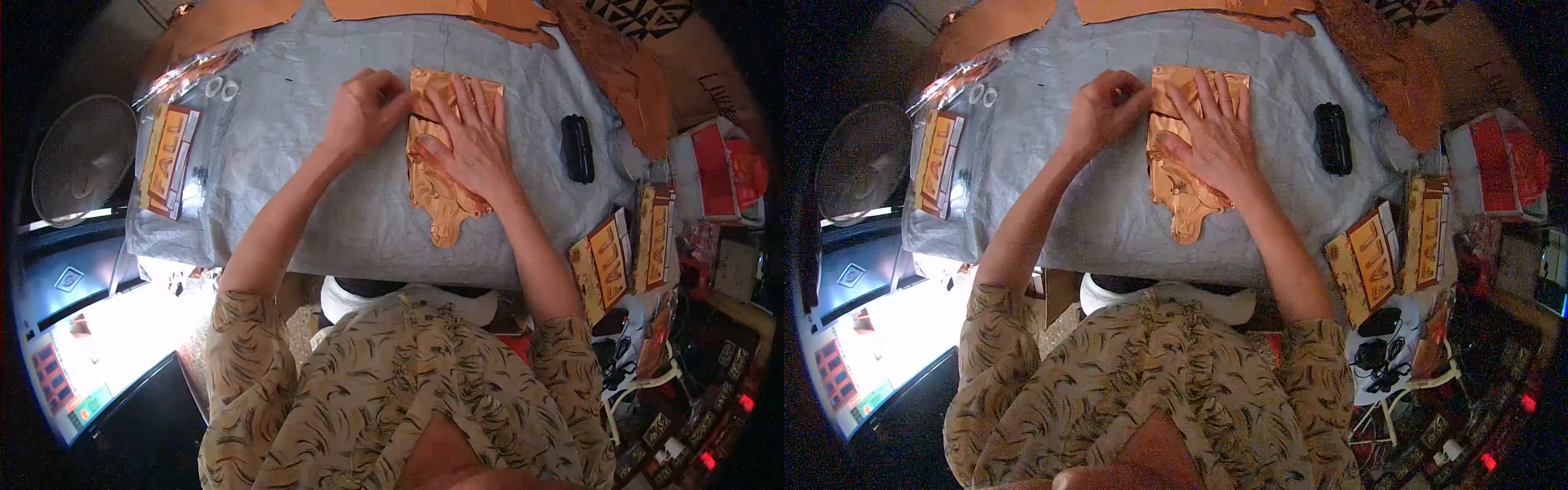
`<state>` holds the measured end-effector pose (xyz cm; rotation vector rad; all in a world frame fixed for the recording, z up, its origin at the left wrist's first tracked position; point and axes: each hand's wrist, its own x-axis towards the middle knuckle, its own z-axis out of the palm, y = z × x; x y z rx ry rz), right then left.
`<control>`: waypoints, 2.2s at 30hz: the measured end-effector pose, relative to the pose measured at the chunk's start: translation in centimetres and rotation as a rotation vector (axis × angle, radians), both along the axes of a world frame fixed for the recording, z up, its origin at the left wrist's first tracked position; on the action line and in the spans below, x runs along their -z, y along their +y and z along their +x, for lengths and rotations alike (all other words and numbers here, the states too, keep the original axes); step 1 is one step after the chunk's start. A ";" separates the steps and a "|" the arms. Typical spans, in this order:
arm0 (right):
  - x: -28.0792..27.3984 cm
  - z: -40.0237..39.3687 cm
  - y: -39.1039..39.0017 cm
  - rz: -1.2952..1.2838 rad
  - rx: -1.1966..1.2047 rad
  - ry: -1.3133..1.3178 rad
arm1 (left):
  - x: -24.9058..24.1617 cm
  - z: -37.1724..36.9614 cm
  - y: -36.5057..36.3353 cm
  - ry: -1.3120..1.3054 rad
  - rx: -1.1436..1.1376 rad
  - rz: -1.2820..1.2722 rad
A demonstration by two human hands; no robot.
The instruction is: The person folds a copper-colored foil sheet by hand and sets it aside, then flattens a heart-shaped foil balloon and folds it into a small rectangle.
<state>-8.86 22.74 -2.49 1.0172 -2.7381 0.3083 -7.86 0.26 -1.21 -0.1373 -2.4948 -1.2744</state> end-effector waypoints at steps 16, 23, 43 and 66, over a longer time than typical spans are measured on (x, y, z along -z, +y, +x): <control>0.9 -0.2 -0.2 -0.065 0.051 0.044 | -1.9 0.3 1.8 -0.467 -0.113 0.044; 1.1 -0.2 -0.2 -0.117 0.046 0.074 | -2.8 0.3 2.3 -0.495 -0.107 0.082; 1.1 -0.3 -0.1 -0.057 0.033 0.068 | -5.5 0.3 2.1 -0.741 -0.004 0.338; 0.5 -0.2 -0.2 0.044 0.057 -0.006 | -2.2 0.8 1.1 -0.553 0.094 0.311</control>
